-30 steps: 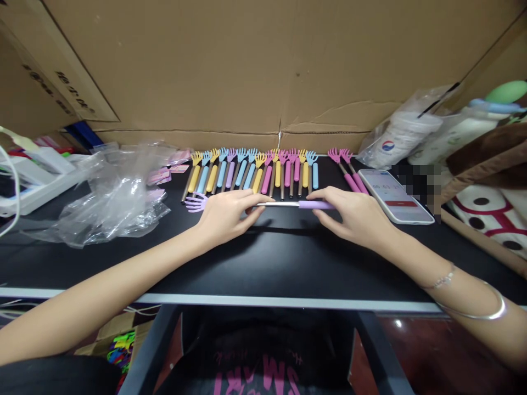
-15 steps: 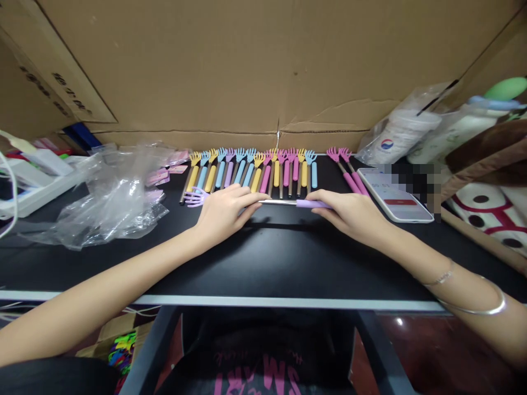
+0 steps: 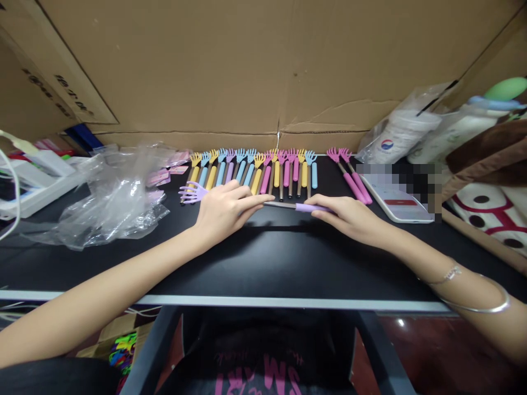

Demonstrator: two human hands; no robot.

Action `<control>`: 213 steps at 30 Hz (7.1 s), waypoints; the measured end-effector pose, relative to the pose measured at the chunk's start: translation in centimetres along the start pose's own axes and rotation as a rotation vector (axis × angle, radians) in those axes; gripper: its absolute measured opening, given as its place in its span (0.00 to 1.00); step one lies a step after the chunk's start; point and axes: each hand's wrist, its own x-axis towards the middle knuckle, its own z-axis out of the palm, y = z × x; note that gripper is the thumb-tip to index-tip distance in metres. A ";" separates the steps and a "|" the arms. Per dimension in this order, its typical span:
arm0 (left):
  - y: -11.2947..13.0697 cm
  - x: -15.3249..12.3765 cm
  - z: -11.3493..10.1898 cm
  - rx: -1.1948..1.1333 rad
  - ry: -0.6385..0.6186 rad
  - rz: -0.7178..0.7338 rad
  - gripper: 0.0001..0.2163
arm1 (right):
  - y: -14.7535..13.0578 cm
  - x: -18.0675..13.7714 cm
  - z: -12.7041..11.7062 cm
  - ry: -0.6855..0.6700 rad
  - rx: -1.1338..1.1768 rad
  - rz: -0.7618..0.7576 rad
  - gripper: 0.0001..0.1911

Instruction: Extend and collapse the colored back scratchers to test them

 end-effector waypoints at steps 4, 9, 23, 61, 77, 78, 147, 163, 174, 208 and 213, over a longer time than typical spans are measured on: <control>0.1 0.0 -0.2 0.008 -0.009 0.017 0.14 | -0.4 0.1 -0.5 -0.100 0.184 -0.017 0.21; 0.1 0.0 -0.3 0.034 -0.015 0.064 0.13 | -1.0 0.1 -0.9 -0.181 0.300 -0.014 0.21; 0.4 -0.7 0.8 -0.295 -0.238 -0.173 0.15 | -0.4 -0.2 -0.2 0.094 -0.217 -0.074 0.16; 0.7 0.0 0.4 -0.187 -0.037 -0.065 0.09 | -1.5 0.1 -0.2 -0.114 0.225 0.078 0.25; -1.3 0.4 -0.6 -0.094 -0.374 -0.162 0.14 | 0.4 0.2 -1.5 -0.070 0.176 0.088 0.21; -1.5 0.5 -0.6 -0.075 -0.384 -0.152 0.15 | 0.6 0.2 -1.5 -0.064 0.156 0.092 0.21; -0.9 -0.2 -0.2 -0.500 -0.441 -0.287 0.13 | -0.3 -0.4 -0.9 0.179 -0.360 -0.017 0.26; -0.7 -0.6 -0.7 0.030 0.015 0.055 0.13 | -0.6 -0.4 -0.7 0.191 -0.307 -0.009 0.28; -0.5 -0.4 -0.9 0.117 0.050 0.156 0.11 | -0.4 -0.1 -0.3 0.007 -0.024 0.053 0.23; 0.2 0.2 -0.8 -0.693 -0.630 -0.318 0.16 | -0.2 -0.6 -0.5 0.123 -0.557 -0.179 0.28; 0.5 0.3 -1.1 -0.709 -0.610 -0.317 0.15 | -0.7 -0.5 -0.8 0.146 -0.538 -0.178 0.28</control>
